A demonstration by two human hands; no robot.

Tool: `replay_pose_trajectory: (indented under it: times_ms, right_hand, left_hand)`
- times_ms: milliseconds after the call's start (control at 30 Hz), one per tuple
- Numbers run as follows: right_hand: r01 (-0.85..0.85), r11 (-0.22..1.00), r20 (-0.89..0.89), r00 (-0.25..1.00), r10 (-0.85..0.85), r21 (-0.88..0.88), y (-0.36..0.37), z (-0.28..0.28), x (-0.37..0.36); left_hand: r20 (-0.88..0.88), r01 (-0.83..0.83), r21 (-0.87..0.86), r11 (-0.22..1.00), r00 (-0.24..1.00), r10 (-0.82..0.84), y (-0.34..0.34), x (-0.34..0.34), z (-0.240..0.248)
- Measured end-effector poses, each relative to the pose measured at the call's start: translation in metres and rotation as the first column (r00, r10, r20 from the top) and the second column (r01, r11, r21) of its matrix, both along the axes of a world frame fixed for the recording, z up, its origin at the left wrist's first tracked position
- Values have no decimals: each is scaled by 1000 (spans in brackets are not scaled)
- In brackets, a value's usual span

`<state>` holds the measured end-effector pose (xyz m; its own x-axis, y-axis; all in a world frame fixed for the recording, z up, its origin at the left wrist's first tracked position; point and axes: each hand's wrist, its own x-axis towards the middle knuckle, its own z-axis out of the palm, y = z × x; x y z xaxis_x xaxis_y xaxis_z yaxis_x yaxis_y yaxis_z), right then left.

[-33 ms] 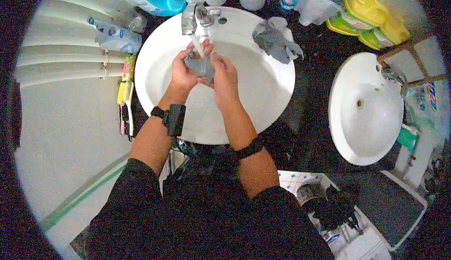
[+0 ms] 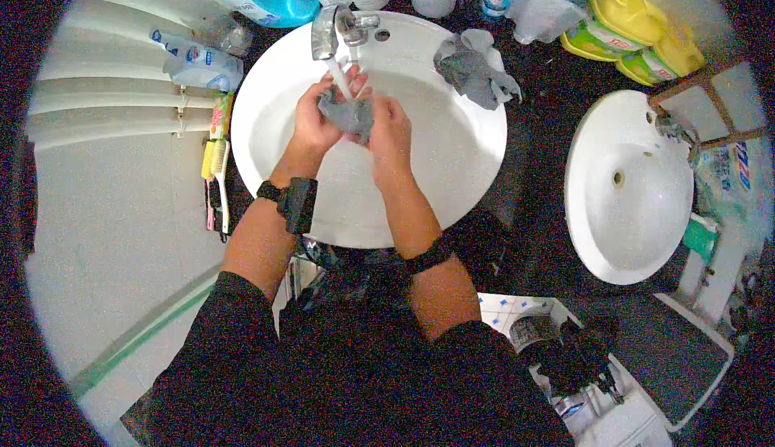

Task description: The recorder is washing two small cloths by hand in a bathroom sink.

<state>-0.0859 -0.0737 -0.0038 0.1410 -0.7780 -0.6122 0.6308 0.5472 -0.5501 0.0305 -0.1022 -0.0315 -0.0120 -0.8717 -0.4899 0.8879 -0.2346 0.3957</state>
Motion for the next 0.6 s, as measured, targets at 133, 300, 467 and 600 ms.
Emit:
replay_pose_trajectory:
  times_ms: [133, 300, 467, 600]
  right_hand:
    - [-170, 957, -623, 782, -14, -236, -14, -19, 16]
    - [-295, 785, -838, 192, -511, -545, -49, -53, 23]
    - [-665, 745, -993, 41, 107, 53, -44, -65, 70]
    - [-602, 768, -957, 285, -50, -219, -41, -69, 43]
  left_hand:
    - [-8, 156, 7, 988, 988, -156, -2, -18, -2]
    - [36, 265, 88, 960, 962, -269, 19, -37, 5]
    - [172, 286, -67, 956, 947, -271, 10, 14, -36]
    - [170, 297, 215, 930, 927, -335, 6, -14, 3]
